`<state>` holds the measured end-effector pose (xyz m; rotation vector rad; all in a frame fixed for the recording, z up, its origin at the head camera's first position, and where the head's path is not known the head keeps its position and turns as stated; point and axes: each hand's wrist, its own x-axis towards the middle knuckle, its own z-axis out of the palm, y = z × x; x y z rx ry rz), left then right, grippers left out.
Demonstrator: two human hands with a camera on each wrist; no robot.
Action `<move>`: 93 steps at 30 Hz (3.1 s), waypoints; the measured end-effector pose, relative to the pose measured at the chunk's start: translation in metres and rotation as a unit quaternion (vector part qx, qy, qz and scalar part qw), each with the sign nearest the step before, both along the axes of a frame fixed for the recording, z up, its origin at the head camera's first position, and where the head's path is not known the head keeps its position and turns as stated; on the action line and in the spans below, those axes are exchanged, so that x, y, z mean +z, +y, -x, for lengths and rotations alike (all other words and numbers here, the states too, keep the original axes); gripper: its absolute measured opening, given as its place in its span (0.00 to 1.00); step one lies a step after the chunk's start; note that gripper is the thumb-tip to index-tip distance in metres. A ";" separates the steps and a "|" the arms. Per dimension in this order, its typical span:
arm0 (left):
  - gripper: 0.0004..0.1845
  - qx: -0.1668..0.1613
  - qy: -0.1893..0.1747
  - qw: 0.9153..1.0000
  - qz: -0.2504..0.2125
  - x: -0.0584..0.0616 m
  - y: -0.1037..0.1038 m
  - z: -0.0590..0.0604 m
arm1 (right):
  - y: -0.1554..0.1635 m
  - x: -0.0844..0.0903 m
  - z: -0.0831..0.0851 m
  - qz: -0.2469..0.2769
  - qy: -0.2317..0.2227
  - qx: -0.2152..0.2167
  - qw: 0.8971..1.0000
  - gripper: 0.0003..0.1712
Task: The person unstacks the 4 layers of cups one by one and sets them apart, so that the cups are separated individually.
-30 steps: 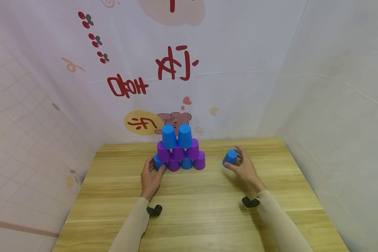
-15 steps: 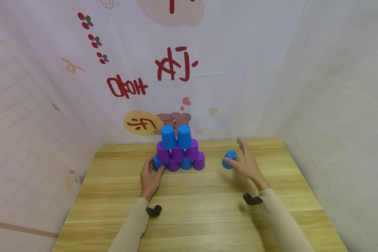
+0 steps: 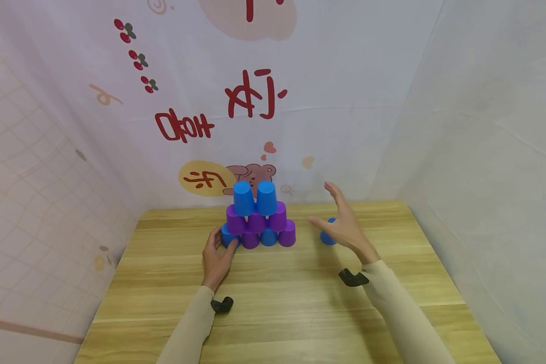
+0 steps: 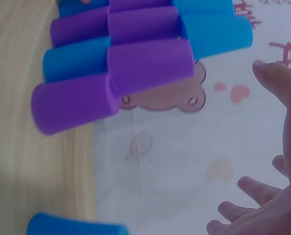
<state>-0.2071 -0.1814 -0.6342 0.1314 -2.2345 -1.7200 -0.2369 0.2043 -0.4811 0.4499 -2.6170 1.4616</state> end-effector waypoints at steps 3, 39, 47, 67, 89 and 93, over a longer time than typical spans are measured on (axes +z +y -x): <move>0.32 -0.001 0.000 1.000 0.001 0.000 0.000 0.000 | -0.012 0.005 0.004 0.000 0.010 0.010 1.000 0.63; 0.33 0.002 -0.003 1.000 -0.002 0.002 0.002 -0.001 | -0.110 0.026 0.018 0.036 0.033 0.082 0.995 0.54; 0.33 0.000 0.001 1.000 -0.003 0.001 0.001 -0.001 | -0.119 0.028 0.024 0.045 0.036 0.090 0.994 0.51; 0.33 -0.003 0.003 1.000 -0.005 0.000 0.001 -0.001 | -0.127 0.025 0.032 0.080 0.037 0.094 0.992 0.39; 0.33 -0.001 0.006 1.000 -0.004 -0.002 0.001 0.000 | -0.118 0.028 0.029 0.101 0.060 0.081 0.990 0.37; 0.33 -0.001 0.004 1.000 -0.004 -0.002 0.001 0.000 | -0.111 0.029 0.028 0.110 0.062 0.078 0.989 0.36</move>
